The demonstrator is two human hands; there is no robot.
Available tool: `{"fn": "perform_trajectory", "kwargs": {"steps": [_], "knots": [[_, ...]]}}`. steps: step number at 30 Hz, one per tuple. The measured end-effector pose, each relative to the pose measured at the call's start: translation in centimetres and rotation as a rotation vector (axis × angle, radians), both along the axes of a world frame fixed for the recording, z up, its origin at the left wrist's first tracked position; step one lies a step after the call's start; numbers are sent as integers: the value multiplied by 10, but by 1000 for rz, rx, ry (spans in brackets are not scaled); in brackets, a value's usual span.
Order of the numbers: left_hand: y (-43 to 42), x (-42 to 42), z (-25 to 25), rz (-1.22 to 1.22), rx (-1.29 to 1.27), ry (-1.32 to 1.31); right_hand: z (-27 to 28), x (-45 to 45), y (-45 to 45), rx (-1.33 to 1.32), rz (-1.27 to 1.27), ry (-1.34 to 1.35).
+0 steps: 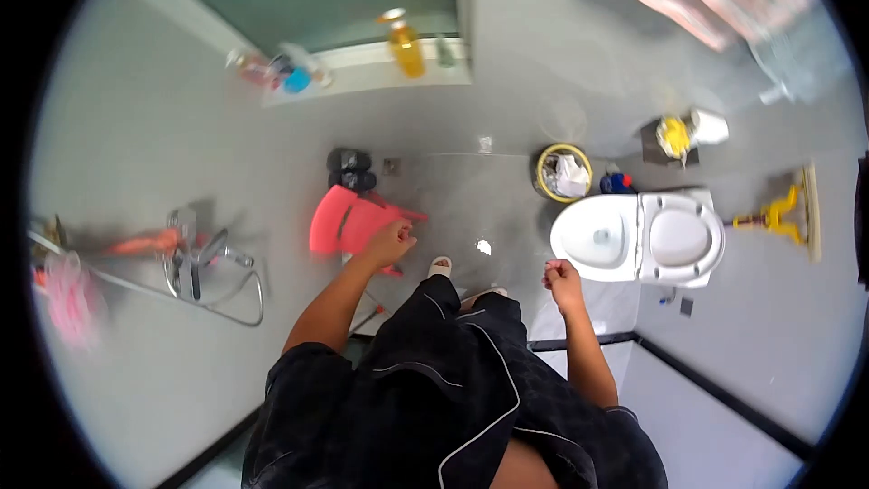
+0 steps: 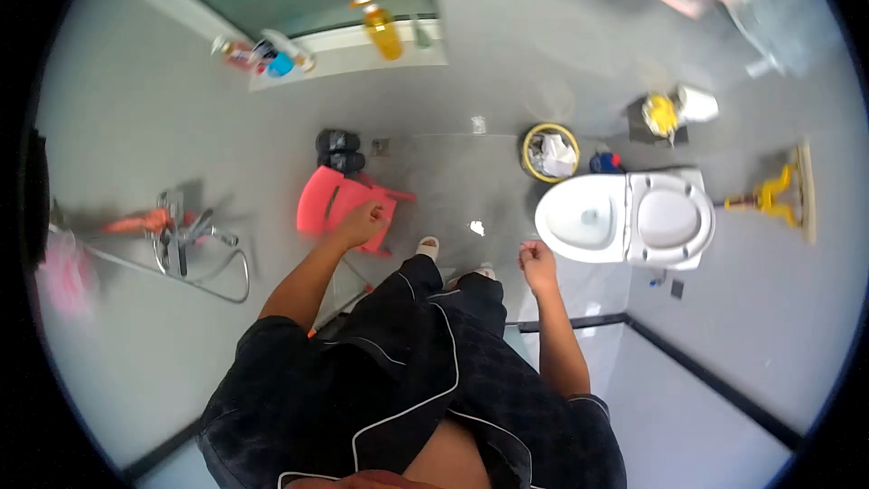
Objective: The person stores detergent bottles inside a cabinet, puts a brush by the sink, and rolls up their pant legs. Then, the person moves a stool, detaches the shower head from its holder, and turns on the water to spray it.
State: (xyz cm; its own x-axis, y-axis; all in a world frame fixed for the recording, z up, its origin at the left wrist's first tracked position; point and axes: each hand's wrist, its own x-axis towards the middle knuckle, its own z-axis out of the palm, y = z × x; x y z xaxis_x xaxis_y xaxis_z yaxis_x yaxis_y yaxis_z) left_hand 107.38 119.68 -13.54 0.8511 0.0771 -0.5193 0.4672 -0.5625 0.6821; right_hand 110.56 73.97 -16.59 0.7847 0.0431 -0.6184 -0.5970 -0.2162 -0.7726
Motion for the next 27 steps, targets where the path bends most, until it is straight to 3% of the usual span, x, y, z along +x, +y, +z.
{"fn": "perform_trajectory", "kwargs": {"steps": [2, 5, 7, 13, 14, 16, 18, 20, 21, 22, 23, 26, 27], "knots": [[41, -25, 3, 1, 144, -23, 3, 21, 50, -3, 119, -2], [104, -82, -34, 205, 171, -25, -12, 46, 120, -32, 368, -60], [132, -112, -26, 369, 116, 26, -21, 55, 168, -173, 634, -282], [133, -170, -3, 814, 42, 138, -48, 83, 307, -144, 1172, -300], [121, -174, 0, 885, 51, 128, -61, 89, 331, -142, 1322, -270], [94, -195, -13, 927, 75, 161, -135, 91, 375, -160, 1559, -320], [62, -223, -22, 950, 71, 245, -216, 87, 422, -187, 1705, -571], [19, -267, -46, 983, 54, 291, -200, 103, 490, -54, 1796, -564], [1, -292, -65, 988, 67, 269, -215, 100, 526, -165, 1854, -481], [-6, -288, -50, 1055, 11, 359, -230, 94, 559, -279, 1907, -398], [-12, -277, -32, 1126, -44, 449, -238, 89, 591, -268, 1888, -473], [-35, -310, -54, 1206, -107, 405, -238, 73, 674, -283, 1805, -892], [-37, -311, -58, 1254, -104, 399, -251, 65, 695, -279, 1793, -892]]}}
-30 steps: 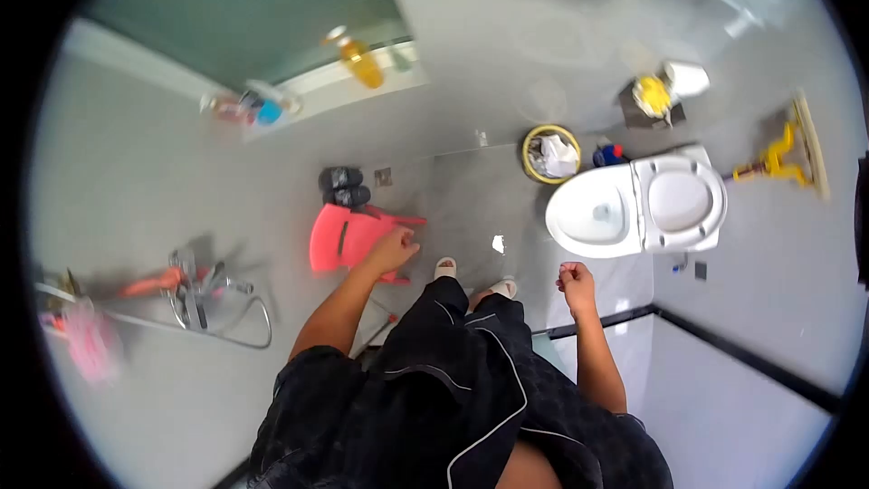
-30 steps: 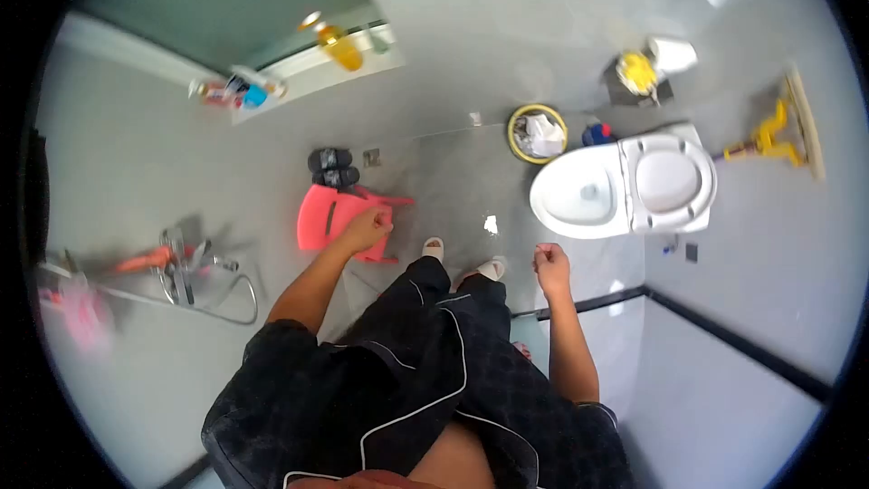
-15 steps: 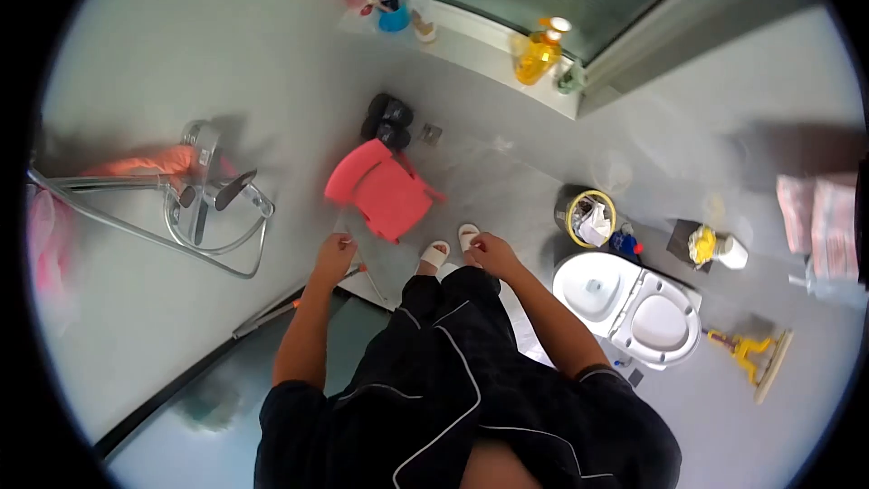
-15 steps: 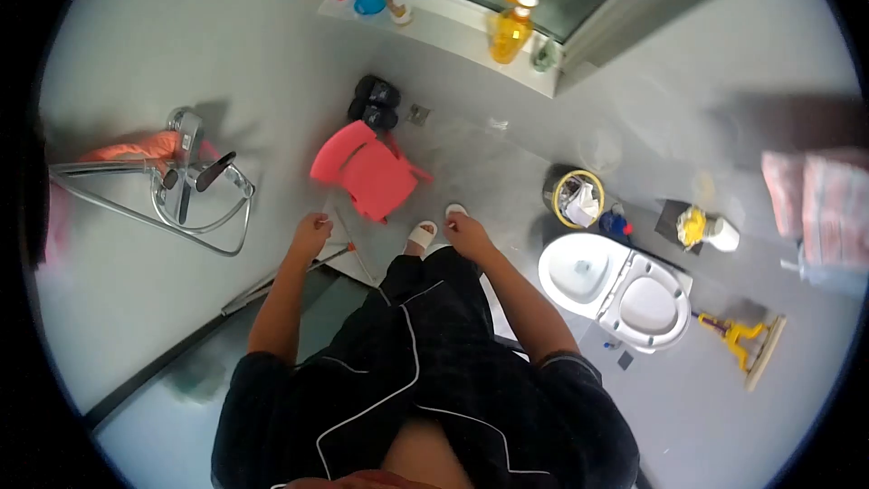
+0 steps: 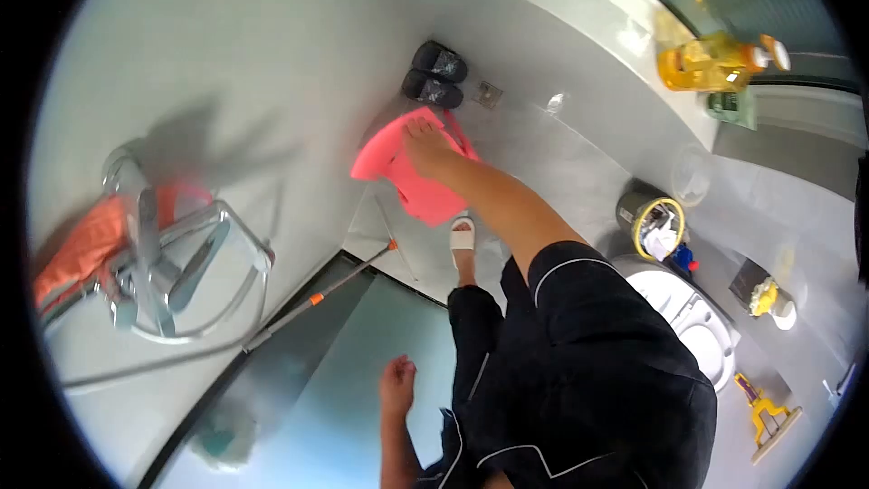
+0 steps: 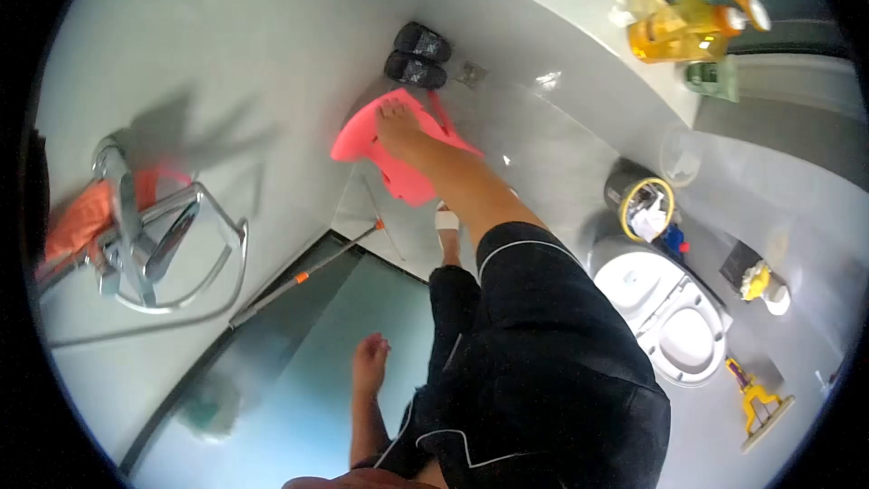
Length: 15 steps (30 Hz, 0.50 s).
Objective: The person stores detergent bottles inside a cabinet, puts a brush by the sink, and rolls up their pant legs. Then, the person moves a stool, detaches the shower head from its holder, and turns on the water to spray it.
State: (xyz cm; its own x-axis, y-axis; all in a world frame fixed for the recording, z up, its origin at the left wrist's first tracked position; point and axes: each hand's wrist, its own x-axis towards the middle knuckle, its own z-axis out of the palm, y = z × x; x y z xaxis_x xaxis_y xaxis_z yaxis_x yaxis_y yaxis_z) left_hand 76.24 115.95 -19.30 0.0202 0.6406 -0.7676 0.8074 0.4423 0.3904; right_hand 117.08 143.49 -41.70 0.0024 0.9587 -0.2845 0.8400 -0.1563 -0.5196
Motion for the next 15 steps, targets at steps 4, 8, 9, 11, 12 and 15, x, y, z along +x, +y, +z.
{"fn": "perform_trajectory", "kwargs": {"steps": [4, 8, 9, 11, 12, 15], "knots": [[0, -2, -13, 130, 0, -40, -69, -30, 41, 493, -85, -296], [2, -11, -25, -5, -37, 2, -60, -23, 55, 65, 72, -184], [7, -8, -31, -24, -36, -14, -80, -23, 51, 56, 72, -191], [23, 3, -37, -50, -40, -49, -101, -26, 33, 174, 8, -240], [38, 14, -39, -72, -32, -82, -58, -17, 21, 84, 57, -280], [93, 65, -36, -399, 42, -24, -4, 0, -59, -65, 68, -58]]}}
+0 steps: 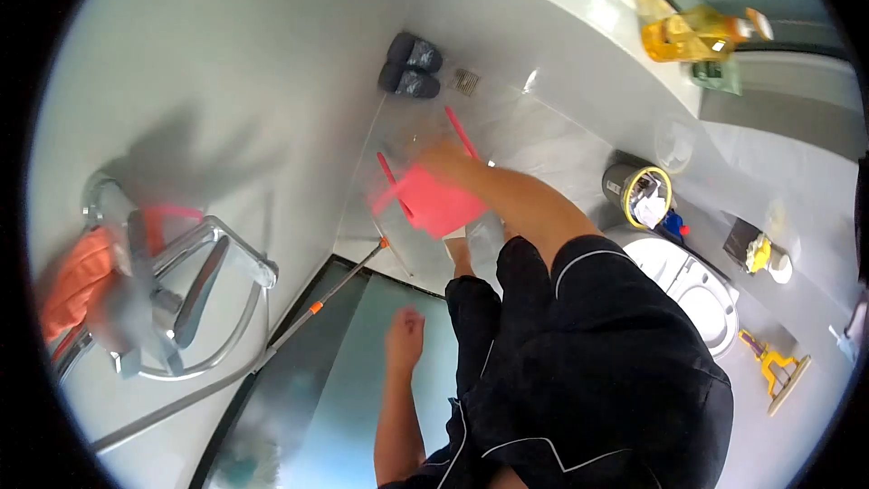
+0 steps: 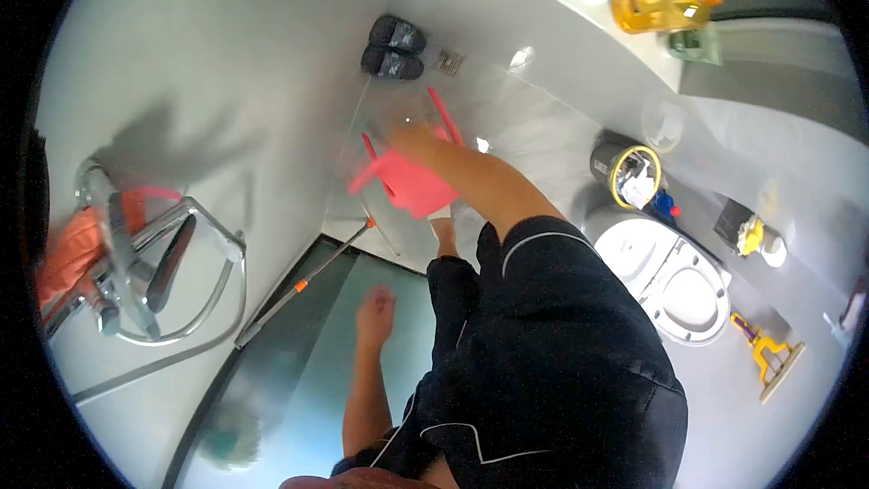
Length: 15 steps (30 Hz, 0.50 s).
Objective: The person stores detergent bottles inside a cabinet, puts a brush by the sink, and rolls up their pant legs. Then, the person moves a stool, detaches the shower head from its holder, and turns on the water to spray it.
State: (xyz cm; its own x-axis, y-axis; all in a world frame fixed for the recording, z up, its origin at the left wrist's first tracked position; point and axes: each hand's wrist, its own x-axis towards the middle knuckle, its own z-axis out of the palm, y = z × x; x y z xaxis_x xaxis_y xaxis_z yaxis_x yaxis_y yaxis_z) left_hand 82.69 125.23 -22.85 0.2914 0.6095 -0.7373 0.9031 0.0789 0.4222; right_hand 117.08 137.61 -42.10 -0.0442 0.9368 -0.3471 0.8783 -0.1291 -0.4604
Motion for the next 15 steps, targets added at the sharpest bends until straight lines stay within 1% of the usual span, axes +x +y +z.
{"fn": "perform_trajectory", "kwargs": {"steps": [1, 2, 3, 4, 5, 6, 7, 8, 9, 10, 11, 12, 13, 15], "knots": [[17, 21, 3, -77, 36, -7, 7, 2, -30, 3, -19, 77], [29, 35, 3, -73, 72, -88, 15, -4, -63, 70, -29, 45], [39, 51, 4, -72, 105, -168, 21, -8, -87, 19, -14, 42], [47, 70, 14, -98, 104, -173, 19, -14, -112, -34, -1, 44], [54, 90, 27, -60, 69, -194, 36, -17, -137, -34, -31, 43], [55, 104, 39, -25, 33, -217, 57, -18, -161, 65, -30, 12], [51, 112, 43, -63, 29, -221, 77, -20, -182, 162, -34, -22], [48, 118, 38, -195, 178, -238, 101, -22, -198, 162, -73, -33], [45, 127, 38, -332, 328, -264, 125, -22, -213, 78, -136, -46], [42, 136, 40, -380, 325, -289, 148, -18, -226, -5, -205, -60], [40, 146, 43, -490, 350, -276, 162, -14, -239, -9, -262, -79], [35, 157, 48, -603, 374, -268, 176, -11, -254, 58, -340, 4], [30, 169, 54, -665, 366, -307, 189, -7, -269, 134, -421, 80], [26, 192, 63, -697, 225, -360, 211, -1, -297, 120, -530, 50]]}}
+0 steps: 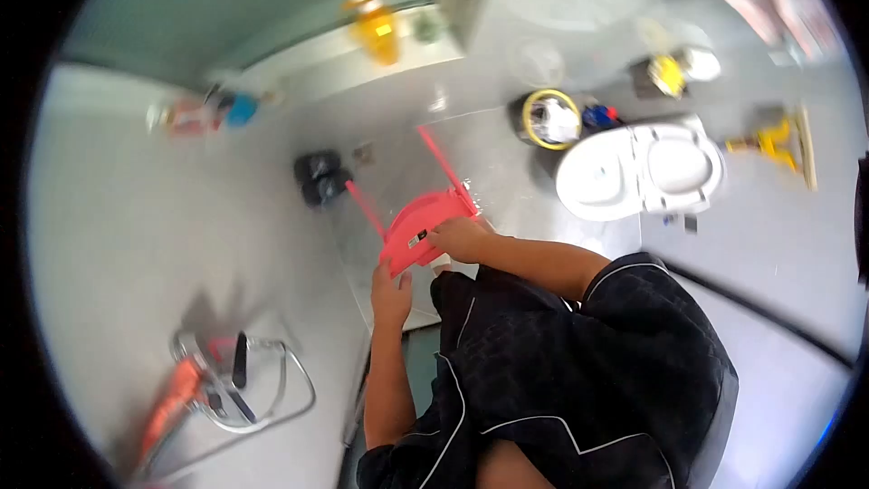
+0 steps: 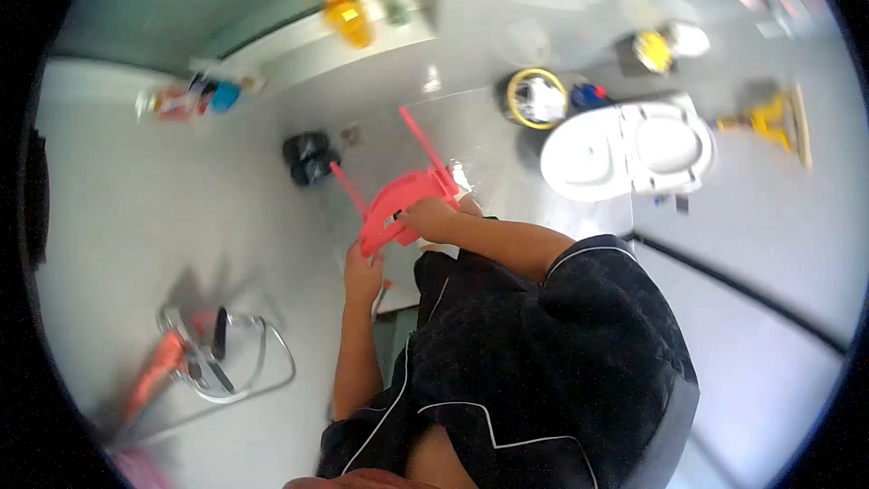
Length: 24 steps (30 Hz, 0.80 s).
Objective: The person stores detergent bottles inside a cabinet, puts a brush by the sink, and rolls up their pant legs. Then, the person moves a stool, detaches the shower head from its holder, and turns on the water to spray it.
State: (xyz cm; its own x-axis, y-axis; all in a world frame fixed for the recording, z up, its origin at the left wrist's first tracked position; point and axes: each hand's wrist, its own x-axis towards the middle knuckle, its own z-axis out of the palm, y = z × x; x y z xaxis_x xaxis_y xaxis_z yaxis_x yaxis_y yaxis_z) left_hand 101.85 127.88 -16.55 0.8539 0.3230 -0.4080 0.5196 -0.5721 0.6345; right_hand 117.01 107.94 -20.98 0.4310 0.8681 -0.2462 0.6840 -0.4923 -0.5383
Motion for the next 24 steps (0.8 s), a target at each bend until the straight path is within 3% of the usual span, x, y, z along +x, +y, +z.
{"fn": "perform_trajectory", "kwargs": {"steps": [4, 6, 8, 11, 12, 15, 18, 23, 24], "knots": [[-15, 32, 21, -180, -205, 3, 50, -12, -74, -27, -183, -88], [-24, 37, 27, -146, -266, -183, 75, -34, -112, 12, -382, -111], [-39, 48, 50, -241, -280, -174, 125, -55, -154, 123, -584, -184], [-44, 58, 50, -301, -404, -212, 160, -102, -197, 65, -845, -233], [-47, 64, 48, -361, -428, -152, 173, -118, -213, 183, -966, -246], [-63, 73, 45, -510, -451, -84, 212, -164, -258, 188, -1254, -326], [-81, 77, 32, -666, -374, 11, 251, -213, -300, 70, -1602, -295], [-111, 81, 3, -758, -413, 167, 295, -282, -372, 241, -2199, -336], [-117, 83, 1, -773, -406, 166, 301, -296, -387, 178, -2268, -382]]}}
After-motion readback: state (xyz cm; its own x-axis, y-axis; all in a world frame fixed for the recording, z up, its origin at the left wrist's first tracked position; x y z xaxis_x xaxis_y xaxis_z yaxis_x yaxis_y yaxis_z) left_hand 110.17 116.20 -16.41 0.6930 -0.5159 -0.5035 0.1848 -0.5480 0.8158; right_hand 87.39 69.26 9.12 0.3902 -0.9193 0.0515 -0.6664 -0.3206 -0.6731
